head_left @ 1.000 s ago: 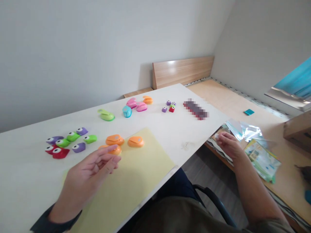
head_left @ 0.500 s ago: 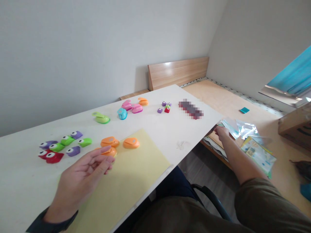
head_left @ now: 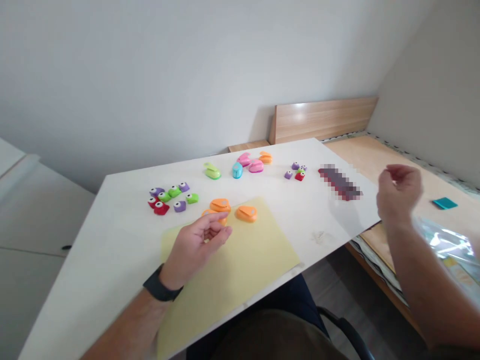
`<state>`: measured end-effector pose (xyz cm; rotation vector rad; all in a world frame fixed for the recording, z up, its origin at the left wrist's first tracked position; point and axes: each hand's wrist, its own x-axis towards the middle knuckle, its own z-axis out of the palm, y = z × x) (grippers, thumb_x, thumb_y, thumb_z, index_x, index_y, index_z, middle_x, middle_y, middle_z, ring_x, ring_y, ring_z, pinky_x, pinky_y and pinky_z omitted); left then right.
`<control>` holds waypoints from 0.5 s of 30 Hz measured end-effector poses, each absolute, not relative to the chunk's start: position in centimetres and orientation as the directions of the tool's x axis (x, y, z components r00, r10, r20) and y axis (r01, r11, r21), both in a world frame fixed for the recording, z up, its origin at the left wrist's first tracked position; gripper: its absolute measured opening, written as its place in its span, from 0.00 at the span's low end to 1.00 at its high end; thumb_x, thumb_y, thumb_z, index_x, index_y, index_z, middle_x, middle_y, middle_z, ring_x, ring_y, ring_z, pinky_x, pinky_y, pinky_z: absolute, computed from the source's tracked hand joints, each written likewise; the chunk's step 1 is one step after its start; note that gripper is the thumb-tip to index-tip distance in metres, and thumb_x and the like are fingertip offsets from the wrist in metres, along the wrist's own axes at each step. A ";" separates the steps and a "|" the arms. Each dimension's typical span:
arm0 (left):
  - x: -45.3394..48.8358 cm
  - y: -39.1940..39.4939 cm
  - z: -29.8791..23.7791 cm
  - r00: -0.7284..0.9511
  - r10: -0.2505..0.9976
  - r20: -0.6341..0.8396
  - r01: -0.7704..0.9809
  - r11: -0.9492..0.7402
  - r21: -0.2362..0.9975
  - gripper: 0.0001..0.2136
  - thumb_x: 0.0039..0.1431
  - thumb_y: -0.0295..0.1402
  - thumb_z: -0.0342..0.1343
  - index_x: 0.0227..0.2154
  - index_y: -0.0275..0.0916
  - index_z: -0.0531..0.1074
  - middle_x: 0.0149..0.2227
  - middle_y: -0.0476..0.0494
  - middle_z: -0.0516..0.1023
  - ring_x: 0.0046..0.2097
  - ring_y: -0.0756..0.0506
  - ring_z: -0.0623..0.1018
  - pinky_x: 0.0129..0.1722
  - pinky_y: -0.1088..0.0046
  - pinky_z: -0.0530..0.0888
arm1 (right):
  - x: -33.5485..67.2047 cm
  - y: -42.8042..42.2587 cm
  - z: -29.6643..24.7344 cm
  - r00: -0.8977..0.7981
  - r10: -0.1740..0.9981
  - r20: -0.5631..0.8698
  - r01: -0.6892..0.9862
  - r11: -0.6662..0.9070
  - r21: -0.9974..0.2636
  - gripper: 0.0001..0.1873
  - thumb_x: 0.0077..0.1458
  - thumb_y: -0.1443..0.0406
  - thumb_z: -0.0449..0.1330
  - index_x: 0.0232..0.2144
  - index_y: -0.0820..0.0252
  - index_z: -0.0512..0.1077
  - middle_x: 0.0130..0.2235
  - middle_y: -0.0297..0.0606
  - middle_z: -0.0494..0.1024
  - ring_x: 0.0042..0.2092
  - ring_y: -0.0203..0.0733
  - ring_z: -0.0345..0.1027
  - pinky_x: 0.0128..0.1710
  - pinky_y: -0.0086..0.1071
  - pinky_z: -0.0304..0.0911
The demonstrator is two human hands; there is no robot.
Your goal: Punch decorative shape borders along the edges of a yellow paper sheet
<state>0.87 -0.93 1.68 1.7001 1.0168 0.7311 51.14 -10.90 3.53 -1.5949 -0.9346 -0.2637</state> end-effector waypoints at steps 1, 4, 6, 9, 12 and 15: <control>0.9 -1.0 1.7 0.467 0.884 0.015 0.279 -0.164 0.946 0.22 0.61 0.43 0.64 0.54 0.37 0.73 0.34 0.46 0.81 0.32 0.48 0.77 0.33 0.73 0.74 | 48.8 -9.1 4.3 0.606 0.395 0.691 0.745 0.022 -0.666 0.14 0.63 0.57 0.59 0.48 0.53 0.72 0.44 0.48 0.76 0.42 0.47 0.71 0.36 0.39 0.63; 0.8 -0.9 1.7 0.457 0.888 0.037 0.249 -0.168 0.954 0.22 0.61 0.43 0.63 0.54 0.37 0.74 0.33 0.46 0.80 0.31 0.49 0.76 0.31 0.73 0.73 | 41.3 -3.6 5.4 0.368 0.700 0.612 0.790 0.113 -0.603 0.18 0.60 0.58 0.61 0.50 0.58 0.72 0.46 0.44 0.77 0.40 0.43 0.72 0.37 0.37 0.67; 0.8 -0.8 1.6 0.440 0.897 0.049 0.230 -0.165 0.959 0.21 0.61 0.43 0.63 0.52 0.37 0.74 0.33 0.46 0.80 0.32 0.48 0.76 0.33 0.72 0.73 | 36.5 0.0 5.2 0.192 0.818 0.542 0.810 0.180 -0.558 0.20 0.61 0.58 0.60 0.52 0.60 0.72 0.48 0.46 0.77 0.41 0.43 0.72 0.40 0.38 0.68; 0.8 -0.6 1.5 0.423 0.904 0.060 0.211 -0.162 0.964 0.20 0.61 0.44 0.63 0.51 0.36 0.75 0.32 0.46 0.80 0.32 0.48 0.77 0.34 0.71 0.74 | 30.7 4.9 3.8 -0.024 0.914 0.405 0.840 0.237 -0.487 0.27 0.61 0.56 0.61 0.60 0.60 0.68 0.55 0.50 0.74 0.42 0.43 0.72 0.48 0.40 0.67; 0.9 -0.5 1.2 0.419 0.906 0.062 0.195 -0.156 0.968 0.21 0.60 0.45 0.63 0.50 0.36 0.75 0.32 0.46 0.80 0.31 0.48 0.77 0.32 0.72 0.73 | 26.6 8.8 2.2 -0.057 0.958 0.279 0.896 0.173 -0.410 0.34 0.62 0.54 0.61 0.65 0.62 0.63 0.56 0.53 0.75 0.51 0.50 0.71 0.54 0.42 0.63; 1.0 -0.5 0.9 0.415 0.906 0.080 0.184 -0.169 0.968 0.21 0.60 0.45 0.63 0.49 0.37 0.76 0.30 0.47 0.79 0.29 0.48 0.76 0.31 0.72 0.73 | 24.4 11.4 1.4 0.039 0.984 0.174 0.936 0.025 -0.350 0.31 0.64 0.53 0.58 0.63 0.62 0.65 0.56 0.54 0.76 0.55 0.54 0.69 0.55 0.43 0.61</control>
